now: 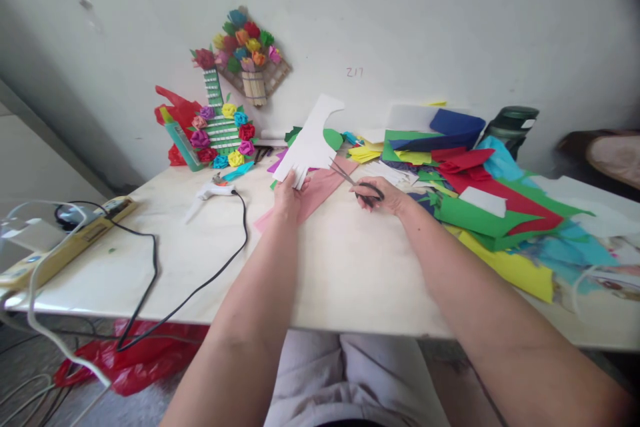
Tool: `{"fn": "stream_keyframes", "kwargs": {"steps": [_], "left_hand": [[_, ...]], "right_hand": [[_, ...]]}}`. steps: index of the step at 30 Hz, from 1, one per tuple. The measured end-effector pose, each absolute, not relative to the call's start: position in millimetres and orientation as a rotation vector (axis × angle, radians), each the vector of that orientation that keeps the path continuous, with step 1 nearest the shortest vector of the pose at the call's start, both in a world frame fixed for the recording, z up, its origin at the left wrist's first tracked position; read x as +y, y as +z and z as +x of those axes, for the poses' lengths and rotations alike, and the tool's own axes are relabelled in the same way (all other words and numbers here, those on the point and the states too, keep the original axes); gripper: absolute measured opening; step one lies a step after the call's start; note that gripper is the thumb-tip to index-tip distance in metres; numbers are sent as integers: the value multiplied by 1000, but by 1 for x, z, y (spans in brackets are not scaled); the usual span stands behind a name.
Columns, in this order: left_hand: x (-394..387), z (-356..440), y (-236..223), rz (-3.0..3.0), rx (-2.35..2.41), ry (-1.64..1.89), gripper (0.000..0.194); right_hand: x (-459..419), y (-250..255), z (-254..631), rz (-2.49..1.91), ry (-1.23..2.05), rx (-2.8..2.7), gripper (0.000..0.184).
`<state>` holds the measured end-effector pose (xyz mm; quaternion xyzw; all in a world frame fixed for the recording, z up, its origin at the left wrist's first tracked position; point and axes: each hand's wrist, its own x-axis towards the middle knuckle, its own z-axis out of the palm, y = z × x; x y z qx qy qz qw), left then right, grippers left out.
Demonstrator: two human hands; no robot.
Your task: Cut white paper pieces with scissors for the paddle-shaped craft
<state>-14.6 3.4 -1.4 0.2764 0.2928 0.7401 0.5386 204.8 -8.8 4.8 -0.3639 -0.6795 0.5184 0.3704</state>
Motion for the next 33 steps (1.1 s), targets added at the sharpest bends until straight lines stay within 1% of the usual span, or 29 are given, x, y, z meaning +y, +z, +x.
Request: {"fn": "stream_keyframes", "kwargs": {"steps": [4, 9, 15, 24, 28, 33], "left_hand": [[4, -13, -1, 661, 676, 1750, 28], [2, -6, 0, 672, 678, 1663, 23], [0, -2, 1, 669, 686, 1604, 24], [-5, 3, 1, 721, 607, 1511, 28], [-3, 4, 0, 713, 594, 1501, 30], [-3, 4, 0, 712, 570, 1487, 27]], "right_hand": [[-8, 3, 205, -1062, 1373, -1798, 30], [-14, 8, 190, -1079, 1365, -1704, 30], [-21, 14, 180, -1072, 1393, -1650, 32], [-17, 4, 174, -1042, 1348, -1613, 35], [-16, 1, 171, -1056, 1330, -1556, 34], [-17, 1, 169, -1018, 1334, -1499, 32]]}}
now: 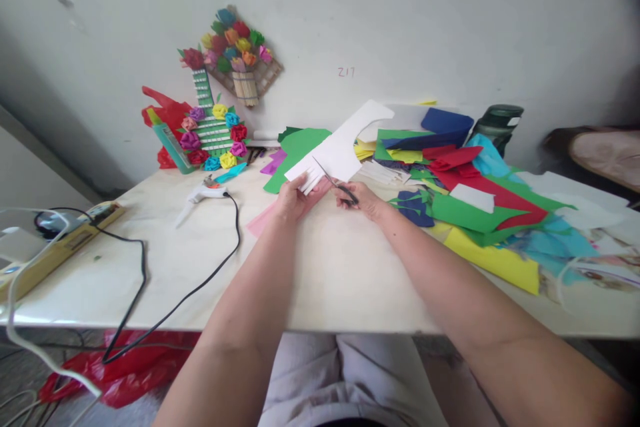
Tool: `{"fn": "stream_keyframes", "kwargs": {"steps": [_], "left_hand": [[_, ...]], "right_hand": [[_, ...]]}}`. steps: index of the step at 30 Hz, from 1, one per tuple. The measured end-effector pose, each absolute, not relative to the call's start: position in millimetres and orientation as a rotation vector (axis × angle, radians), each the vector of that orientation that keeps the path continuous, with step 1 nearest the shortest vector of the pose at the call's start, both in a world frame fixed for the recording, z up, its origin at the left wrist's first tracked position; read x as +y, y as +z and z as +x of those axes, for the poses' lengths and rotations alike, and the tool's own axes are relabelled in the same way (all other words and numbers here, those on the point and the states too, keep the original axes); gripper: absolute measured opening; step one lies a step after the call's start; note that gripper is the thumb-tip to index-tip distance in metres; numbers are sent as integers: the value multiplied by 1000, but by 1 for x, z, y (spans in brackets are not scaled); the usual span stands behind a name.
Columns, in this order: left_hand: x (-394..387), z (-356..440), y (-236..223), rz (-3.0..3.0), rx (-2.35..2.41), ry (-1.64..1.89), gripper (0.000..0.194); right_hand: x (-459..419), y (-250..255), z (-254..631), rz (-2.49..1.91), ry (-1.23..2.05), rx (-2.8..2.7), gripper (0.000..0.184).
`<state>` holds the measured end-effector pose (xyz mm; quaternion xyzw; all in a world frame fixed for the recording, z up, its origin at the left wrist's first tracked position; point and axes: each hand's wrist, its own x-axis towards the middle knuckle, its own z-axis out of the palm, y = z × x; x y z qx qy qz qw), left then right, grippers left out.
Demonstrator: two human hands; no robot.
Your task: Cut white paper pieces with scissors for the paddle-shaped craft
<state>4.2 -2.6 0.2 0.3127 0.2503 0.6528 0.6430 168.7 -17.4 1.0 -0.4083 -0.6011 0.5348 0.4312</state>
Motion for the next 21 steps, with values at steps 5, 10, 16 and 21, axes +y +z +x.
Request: {"fn": "stream_keyframes", "kwargs": {"steps": [5, 10, 16, 21], "left_hand": [[-4, 4, 1, 743, 577, 1487, 25], [-6, 4, 3, 717, 606, 1468, 25], [-10, 5, 7, 678, 600, 1478, 17], [-8, 6, 5, 751, 589, 1527, 21]], "right_hand": [[-16, -3, 168, -1041, 1323, -1467, 31], [-11, -8, 169, -1040, 1332, -1476, 31], [-12, -7, 166, -1044, 1313, -1497, 33], [-14, -5, 165, -1080, 1295, -1522, 34]]}}
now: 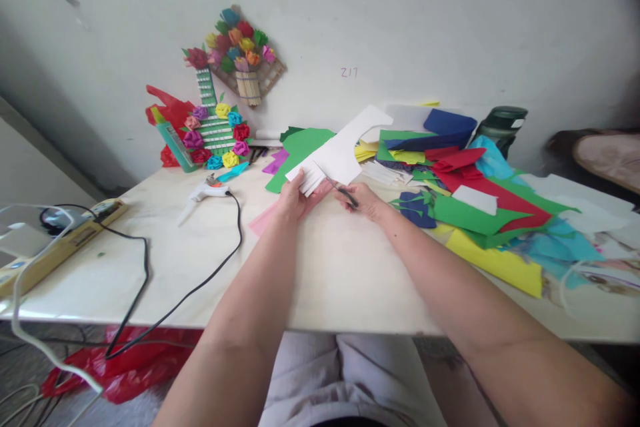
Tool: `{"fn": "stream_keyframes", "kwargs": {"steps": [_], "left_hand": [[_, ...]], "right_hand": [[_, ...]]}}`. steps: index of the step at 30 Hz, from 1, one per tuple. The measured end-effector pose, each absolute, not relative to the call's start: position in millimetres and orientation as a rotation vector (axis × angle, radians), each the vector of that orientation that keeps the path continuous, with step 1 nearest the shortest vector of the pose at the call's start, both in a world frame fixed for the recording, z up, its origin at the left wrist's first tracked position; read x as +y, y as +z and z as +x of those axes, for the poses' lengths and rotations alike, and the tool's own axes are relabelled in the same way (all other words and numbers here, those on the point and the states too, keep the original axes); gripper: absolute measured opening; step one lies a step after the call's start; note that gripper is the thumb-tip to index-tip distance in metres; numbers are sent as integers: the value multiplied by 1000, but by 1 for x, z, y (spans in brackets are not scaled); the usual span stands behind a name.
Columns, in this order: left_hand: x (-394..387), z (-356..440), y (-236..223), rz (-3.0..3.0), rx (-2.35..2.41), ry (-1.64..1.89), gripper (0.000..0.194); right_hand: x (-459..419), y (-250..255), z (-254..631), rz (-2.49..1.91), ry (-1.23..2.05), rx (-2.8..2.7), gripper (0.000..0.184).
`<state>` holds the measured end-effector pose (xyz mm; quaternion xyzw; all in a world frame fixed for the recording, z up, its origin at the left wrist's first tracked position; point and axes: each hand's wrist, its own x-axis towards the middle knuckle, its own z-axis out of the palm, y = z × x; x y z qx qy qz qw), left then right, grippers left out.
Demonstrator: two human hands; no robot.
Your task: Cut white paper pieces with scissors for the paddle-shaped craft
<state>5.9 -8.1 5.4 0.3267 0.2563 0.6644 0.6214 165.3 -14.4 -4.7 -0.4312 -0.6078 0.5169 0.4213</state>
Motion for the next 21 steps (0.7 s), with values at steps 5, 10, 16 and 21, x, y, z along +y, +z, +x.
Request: {"fn": "stream_keyframes", "kwargs": {"steps": [5, 10, 16, 21], "left_hand": [[-7, 3, 5, 727, 592, 1501, 23], [-9, 1, 7, 739, 590, 1470, 21], [-4, -4, 4, 736, 613, 1448, 23], [0, -9, 1, 743, 613, 1403, 26]], "right_hand": [[-15, -5, 166, -1064, 1313, -1559, 35], [-12, -9, 169, -1016, 1369, -1549, 32], [-10, -11, 171, -1030, 1417, -1546, 30], [-10, -9, 173, -1029, 1399, -1602, 31]]}}
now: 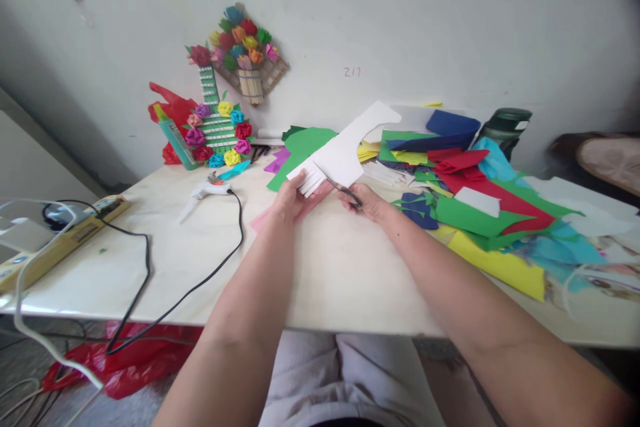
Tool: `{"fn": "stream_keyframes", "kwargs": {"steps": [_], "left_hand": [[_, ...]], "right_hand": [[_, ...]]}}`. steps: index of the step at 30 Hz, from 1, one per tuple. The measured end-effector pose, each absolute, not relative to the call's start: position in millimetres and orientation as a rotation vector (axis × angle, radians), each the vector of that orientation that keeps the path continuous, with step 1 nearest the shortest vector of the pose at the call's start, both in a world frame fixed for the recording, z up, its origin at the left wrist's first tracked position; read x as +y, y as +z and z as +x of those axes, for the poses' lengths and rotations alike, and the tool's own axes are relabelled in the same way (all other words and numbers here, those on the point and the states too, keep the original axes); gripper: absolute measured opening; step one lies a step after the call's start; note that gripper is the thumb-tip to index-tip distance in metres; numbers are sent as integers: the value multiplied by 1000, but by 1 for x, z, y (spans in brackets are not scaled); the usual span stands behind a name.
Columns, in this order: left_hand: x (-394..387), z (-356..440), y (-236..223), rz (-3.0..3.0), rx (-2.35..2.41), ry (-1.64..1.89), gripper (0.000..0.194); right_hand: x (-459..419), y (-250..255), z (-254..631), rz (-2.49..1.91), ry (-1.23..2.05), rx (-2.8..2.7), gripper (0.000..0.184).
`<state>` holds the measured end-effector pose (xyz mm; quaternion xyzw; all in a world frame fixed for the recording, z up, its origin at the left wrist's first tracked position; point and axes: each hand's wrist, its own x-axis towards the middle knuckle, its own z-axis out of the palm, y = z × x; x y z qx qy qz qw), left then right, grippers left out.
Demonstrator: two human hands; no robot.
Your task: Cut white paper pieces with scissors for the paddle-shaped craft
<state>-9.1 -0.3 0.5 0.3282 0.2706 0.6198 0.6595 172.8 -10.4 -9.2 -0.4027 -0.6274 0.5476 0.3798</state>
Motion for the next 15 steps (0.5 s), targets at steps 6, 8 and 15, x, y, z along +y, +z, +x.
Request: {"fn": "stream_keyframes", "kwargs": {"steps": [6, 8, 15], "left_hand": [[-2, -11, 2, 728, 615, 1359, 30], [-3, -11, 2, 738, 611, 1347, 30], [-6, -12, 4, 764, 625, 1326, 32]], "right_hand": [[-10, -9, 173, -1011, 1394, -1606, 32], [-10, -10, 173, -1016, 1391, -1604, 32], [-11, -9, 174, -1037, 1390, -1607, 32]]}}
